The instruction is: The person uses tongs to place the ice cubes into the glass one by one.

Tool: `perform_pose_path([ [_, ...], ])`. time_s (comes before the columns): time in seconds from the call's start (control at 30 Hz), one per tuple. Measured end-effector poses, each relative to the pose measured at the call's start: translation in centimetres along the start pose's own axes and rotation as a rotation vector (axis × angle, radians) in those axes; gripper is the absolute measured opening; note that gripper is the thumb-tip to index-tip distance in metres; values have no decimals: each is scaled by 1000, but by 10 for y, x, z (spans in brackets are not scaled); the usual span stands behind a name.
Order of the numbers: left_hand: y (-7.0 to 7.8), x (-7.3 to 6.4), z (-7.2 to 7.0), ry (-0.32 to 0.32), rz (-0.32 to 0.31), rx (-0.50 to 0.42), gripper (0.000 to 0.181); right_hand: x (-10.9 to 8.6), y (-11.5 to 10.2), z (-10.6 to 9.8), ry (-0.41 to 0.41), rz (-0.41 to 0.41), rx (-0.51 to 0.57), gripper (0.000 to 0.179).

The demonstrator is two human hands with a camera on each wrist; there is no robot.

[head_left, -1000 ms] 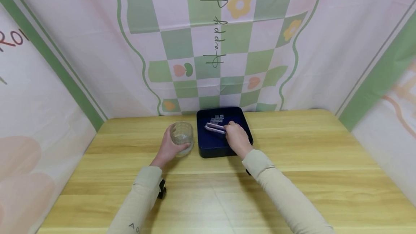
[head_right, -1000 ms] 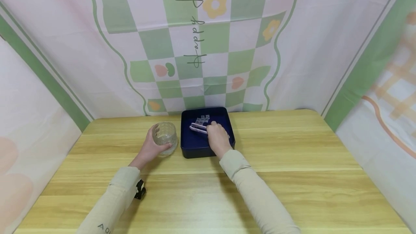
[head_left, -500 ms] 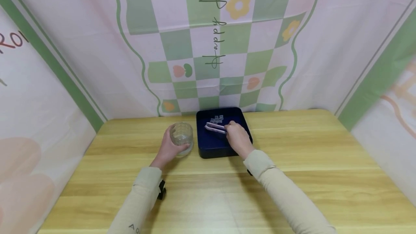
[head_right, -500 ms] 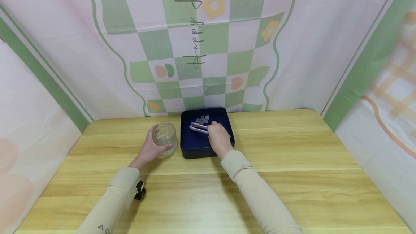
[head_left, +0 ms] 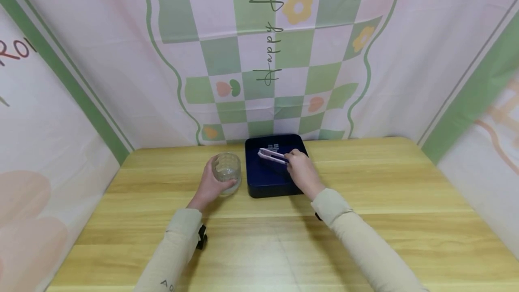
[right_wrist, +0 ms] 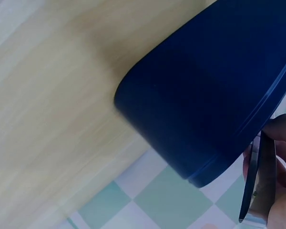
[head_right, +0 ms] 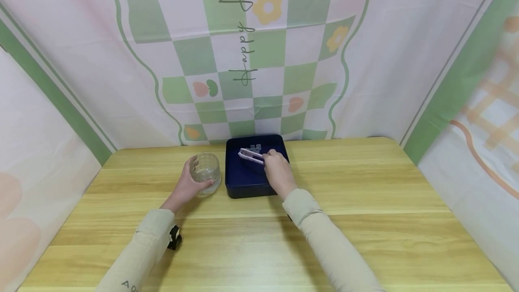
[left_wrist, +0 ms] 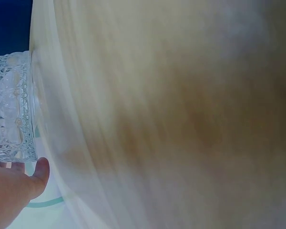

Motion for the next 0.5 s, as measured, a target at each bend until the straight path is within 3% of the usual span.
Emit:
perform_pose_path([
  [0.23,1,-1,0,-2,-8,-4,100,-2,3,-8,59,-24,31,27],
  [0.5,2,0,1,19,3,-1,99,-4,-17,-23,94,-114,47,30],
])
Point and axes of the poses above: each hand's wrist, its own x-axis towards the middle knuckle, its own z-axis out of the palm, y = z × x, the point moved 5 cm from there along x, towards the middle knuckle, and after that the axes turned 4 degrees about y, right-handed, at the moved point
